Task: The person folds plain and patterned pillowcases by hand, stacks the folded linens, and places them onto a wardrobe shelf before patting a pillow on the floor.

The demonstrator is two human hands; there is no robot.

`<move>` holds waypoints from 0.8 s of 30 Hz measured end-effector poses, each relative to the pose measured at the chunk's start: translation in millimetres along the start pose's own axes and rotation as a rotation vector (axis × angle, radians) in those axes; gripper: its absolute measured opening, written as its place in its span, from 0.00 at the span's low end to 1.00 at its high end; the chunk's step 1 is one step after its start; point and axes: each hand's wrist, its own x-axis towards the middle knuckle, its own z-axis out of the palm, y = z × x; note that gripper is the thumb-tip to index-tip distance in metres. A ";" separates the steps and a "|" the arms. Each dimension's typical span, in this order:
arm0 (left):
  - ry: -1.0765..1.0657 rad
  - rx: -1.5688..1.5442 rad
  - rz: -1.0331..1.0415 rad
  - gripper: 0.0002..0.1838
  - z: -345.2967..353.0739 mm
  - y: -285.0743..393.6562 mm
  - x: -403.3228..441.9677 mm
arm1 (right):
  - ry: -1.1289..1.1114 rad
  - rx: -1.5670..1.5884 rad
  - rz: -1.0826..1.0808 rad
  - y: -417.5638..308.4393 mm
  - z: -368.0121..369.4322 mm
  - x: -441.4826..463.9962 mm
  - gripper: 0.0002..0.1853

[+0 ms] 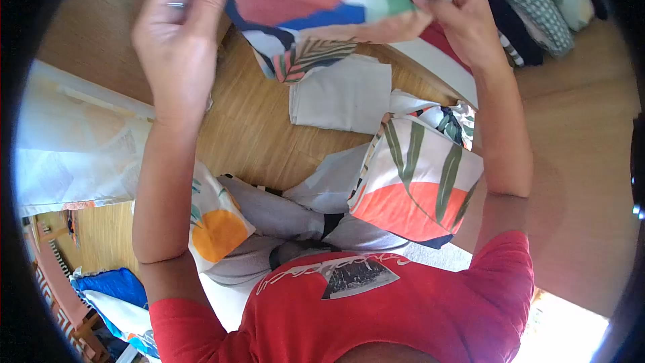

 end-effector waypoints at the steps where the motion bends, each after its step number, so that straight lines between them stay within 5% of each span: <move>1: 0.129 0.191 0.085 0.24 -2.2 17.9 5.3 | 0.080 0.021 -0.048 -25.9 17.6 3.1 0.10; 2: 0.127 0.185 0.113 0.24 -2.8 31.1 0.1 | 0.086 -0.112 -0.049 -44.7 32.6 7.6 0.11; 3: 0.076 0.038 0.074 0.28 -2.8 42.2 -10.1 | 0.045 0.091 -0.033 -54.6 45.7 10.2 0.15; 4: 0.022 -0.101 0.038 0.31 -1.6 51.1 -19.6 | -0.092 -0.342 0.123 -48.7 52.7 20.8 0.14; 5: -0.078 -0.243 0.011 0.37 7.2 58.8 -30.3 | -0.058 -0.165 -0.039 -74.0 80.2 11.5 0.14; 7: -0.182 -0.343 0.003 0.33 12.2 35.5 -35.1 | -0.245 -0.015 -0.302 -61.1 114.5 21.9 0.13; 9: -0.169 -0.681 -0.328 0.23 0.5 38.7 -36.8 | -0.370 0.098 -0.091 -57.1 132.3 26.4 0.12; 14: -0.141 -1.041 -0.390 0.22 -33.0 39.1 -37.1 | -0.336 0.153 -0.137 -64.7 151.8 14.0 0.09; 20: -0.196 -1.066 -0.482 0.24 -40.9 33.5 -43.7 | -0.065 -0.331 -0.324 -85.9 166.4 -11.7 0.11; 24: -0.073 -0.924 -0.441 0.18 -42.6 46.7 -43.0 | -0.012 -0.127 -0.448 -66.6 170.0 -4.9 0.08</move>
